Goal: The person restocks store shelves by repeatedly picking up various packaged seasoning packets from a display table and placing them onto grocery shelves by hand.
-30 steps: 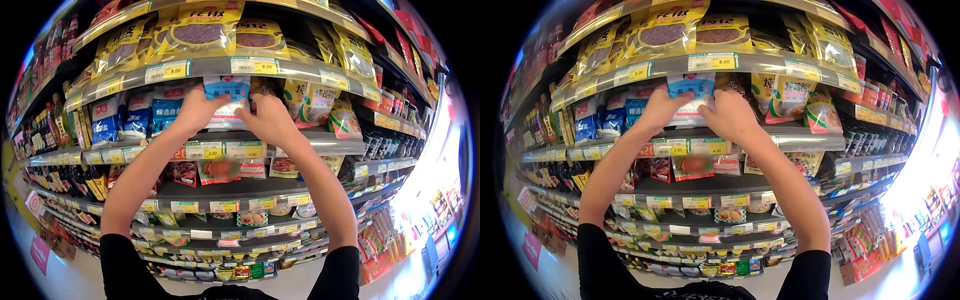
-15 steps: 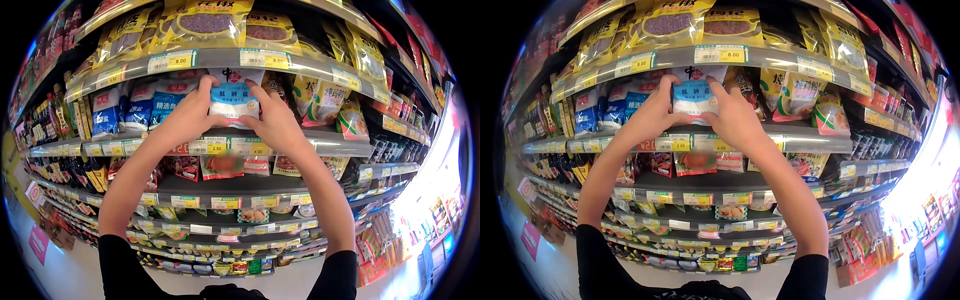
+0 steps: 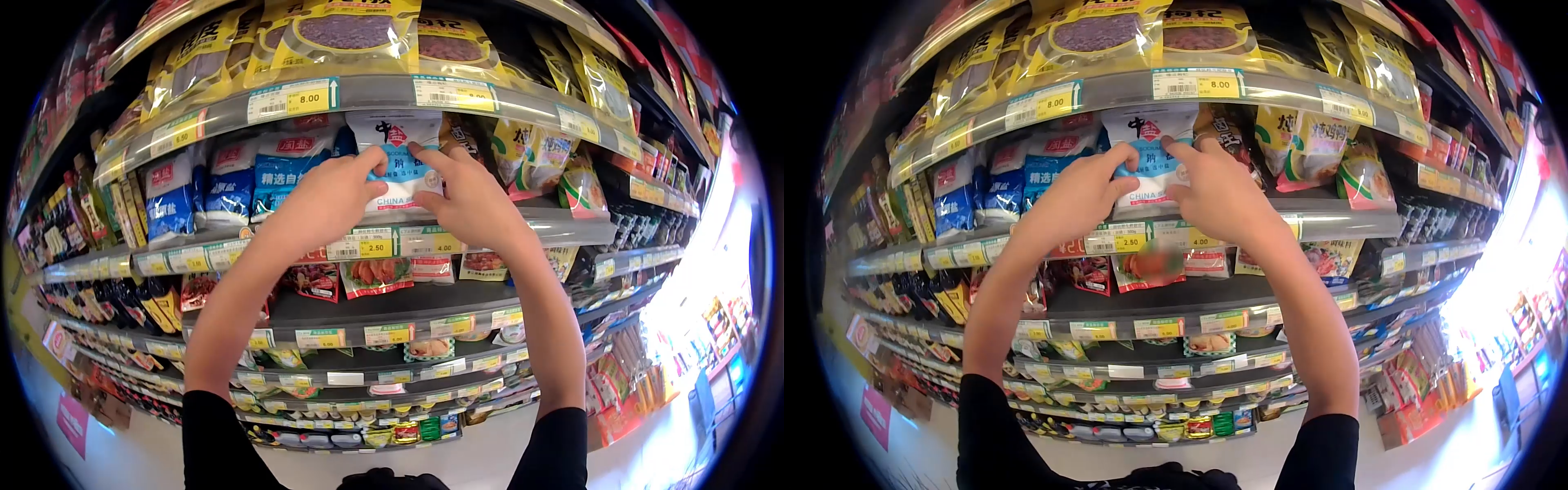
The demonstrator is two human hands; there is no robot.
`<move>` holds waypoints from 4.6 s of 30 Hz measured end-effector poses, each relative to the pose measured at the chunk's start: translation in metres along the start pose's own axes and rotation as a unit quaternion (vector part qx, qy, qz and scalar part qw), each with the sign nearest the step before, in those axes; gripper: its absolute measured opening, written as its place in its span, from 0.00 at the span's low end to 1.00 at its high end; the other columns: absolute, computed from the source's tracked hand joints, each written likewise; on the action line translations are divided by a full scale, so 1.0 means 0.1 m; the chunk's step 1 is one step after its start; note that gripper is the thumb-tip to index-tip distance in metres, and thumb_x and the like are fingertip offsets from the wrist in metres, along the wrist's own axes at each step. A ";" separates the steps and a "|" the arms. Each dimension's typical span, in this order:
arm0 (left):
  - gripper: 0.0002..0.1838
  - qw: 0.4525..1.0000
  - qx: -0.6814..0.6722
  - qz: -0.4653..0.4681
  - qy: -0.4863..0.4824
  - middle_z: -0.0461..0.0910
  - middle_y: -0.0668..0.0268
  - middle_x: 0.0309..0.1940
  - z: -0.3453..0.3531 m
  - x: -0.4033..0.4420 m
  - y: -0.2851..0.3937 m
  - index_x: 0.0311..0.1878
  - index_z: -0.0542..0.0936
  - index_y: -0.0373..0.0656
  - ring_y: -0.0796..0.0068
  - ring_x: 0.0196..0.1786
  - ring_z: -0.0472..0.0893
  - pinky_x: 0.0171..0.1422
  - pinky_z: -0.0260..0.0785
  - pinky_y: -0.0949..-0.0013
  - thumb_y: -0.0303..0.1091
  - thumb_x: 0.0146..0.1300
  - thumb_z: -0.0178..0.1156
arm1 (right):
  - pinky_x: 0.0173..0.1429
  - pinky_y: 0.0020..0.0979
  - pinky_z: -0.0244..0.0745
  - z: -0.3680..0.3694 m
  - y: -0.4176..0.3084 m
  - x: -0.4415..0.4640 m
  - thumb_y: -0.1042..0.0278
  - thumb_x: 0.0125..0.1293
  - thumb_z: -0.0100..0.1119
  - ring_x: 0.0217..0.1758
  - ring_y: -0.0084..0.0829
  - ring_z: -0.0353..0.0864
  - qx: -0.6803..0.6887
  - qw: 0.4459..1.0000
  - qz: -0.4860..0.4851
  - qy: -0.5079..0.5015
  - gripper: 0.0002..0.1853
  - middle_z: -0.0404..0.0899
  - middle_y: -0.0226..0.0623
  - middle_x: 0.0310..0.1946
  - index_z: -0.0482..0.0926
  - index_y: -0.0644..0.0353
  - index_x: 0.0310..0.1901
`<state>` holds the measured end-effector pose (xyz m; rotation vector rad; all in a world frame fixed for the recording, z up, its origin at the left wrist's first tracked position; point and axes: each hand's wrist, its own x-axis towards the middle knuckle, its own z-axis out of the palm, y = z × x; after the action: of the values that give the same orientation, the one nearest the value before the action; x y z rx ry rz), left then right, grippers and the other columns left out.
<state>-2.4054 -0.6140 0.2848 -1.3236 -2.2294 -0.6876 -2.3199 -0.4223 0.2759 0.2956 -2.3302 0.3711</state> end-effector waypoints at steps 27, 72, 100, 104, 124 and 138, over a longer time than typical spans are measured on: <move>0.21 0.354 -0.694 0.609 0.149 0.72 0.61 0.57 1.31 -1.63 4.69 0.58 0.73 0.47 0.63 0.58 0.70 0.58 0.67 0.62 0.37 0.63 0.63 | 0.56 0.42 0.70 -3.38 -1.16 -4.84 0.67 0.57 0.65 0.52 0.51 0.74 -0.113 0.978 0.166 -0.049 0.40 0.63 0.54 0.59 0.55 0.67 0.69; 0.24 0.148 -0.449 0.479 -0.740 0.80 0.55 0.49 4.23 -6.69 17.37 0.61 0.69 0.34 0.68 0.49 0.81 0.53 0.74 0.67 0.35 0.66 0.60 | 0.67 0.38 0.65 -9.45 -3.99 -15.63 0.44 0.62 0.61 0.67 0.48 0.68 -0.183 0.205 0.928 0.251 0.41 0.67 0.56 0.63 0.61 0.66 0.67; 0.28 0.435 -0.539 0.218 -0.687 0.79 0.56 0.49 5.70 -9.37 24.48 0.62 0.68 0.35 0.62 0.51 0.80 0.51 0.74 0.65 0.37 0.63 0.62 | 0.67 0.37 0.66 -14.48 -3.51 -21.34 0.58 0.61 0.65 0.69 0.44 0.65 -0.190 0.376 0.779 0.463 0.39 0.63 0.51 0.67 0.59 0.68 0.68; 0.28 0.505 -0.591 0.158 -0.609 0.79 0.56 0.50 5.85 -9.77 24.85 0.63 0.68 0.37 0.61 0.51 0.79 0.49 0.74 0.64 0.32 0.61 0.63 | 0.63 0.37 0.68 -14.63 -3.37 -22.34 0.62 0.62 0.66 0.68 0.41 0.67 -0.165 0.328 0.786 0.498 0.35 0.67 0.48 0.64 0.62 0.67 0.66; 0.20 0.549 -0.671 -0.003 -0.498 0.82 0.63 0.42 4.41 -10.19 23.68 0.56 0.73 0.37 0.77 0.44 0.79 0.51 0.73 0.68 0.33 0.63 0.64 | 0.51 0.27 0.76 -14.96 -3.81 -22.13 0.77 0.57 0.70 0.45 0.24 0.80 0.272 0.576 0.645 0.422 0.17 0.81 0.36 0.44 0.74 0.64 0.46; 0.20 0.681 -0.604 -0.274 -0.310 0.85 0.59 0.42 2.82 -10.41 18.84 0.50 0.82 0.39 0.71 0.45 0.83 0.52 0.73 0.67 0.44 0.60 0.66 | 0.49 0.31 0.79 -11.39 -3.83 -18.77 0.76 0.62 0.62 0.42 0.31 0.83 0.554 0.569 0.605 0.058 0.13 0.83 0.44 0.43 0.77 0.71 0.48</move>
<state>-0.3098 -0.3500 -0.2167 -1.4699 -2.7637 -2.6266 -0.1587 -0.1900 -0.2155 -0.8401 -1.4228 2.4012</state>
